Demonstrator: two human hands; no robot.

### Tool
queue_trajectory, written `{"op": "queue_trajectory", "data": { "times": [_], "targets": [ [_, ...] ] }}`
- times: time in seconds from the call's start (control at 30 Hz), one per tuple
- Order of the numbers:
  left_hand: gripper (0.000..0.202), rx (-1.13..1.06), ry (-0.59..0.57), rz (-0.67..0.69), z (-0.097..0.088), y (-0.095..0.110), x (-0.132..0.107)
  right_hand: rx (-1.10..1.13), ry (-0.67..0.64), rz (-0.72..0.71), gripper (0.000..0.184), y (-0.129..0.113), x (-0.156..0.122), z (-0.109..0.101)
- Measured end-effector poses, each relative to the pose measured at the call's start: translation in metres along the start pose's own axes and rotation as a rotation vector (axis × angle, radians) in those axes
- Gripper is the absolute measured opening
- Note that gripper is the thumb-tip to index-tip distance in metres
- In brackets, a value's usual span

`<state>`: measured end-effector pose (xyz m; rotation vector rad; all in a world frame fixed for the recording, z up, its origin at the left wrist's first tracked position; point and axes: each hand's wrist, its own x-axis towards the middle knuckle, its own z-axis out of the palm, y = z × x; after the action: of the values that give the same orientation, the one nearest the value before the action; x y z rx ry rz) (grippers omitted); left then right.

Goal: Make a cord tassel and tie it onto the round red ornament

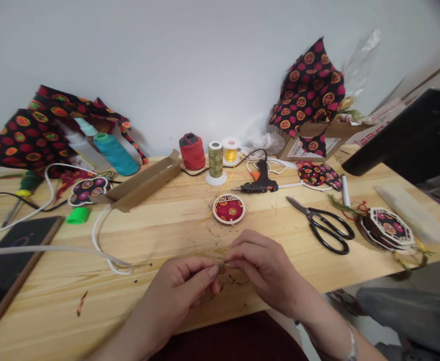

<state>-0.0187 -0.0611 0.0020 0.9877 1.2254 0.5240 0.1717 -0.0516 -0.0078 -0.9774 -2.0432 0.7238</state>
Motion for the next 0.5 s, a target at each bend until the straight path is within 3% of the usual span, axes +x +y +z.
{"op": "queue_trajectory", "data": {
  "times": [0.23, 0.5],
  "targets": [
    [0.030, 0.136, 0.061, 0.008, -0.011, 0.004, -0.002, 0.009, 0.073, 0.036, 0.014, 0.003, 0.005, -0.010],
    [0.033, 0.239, 0.181, 0.030, -0.029, -0.008, -0.006, -0.003, 0.080, 0.096, 0.013, 0.004, 0.005, -0.019]
  ]
}}
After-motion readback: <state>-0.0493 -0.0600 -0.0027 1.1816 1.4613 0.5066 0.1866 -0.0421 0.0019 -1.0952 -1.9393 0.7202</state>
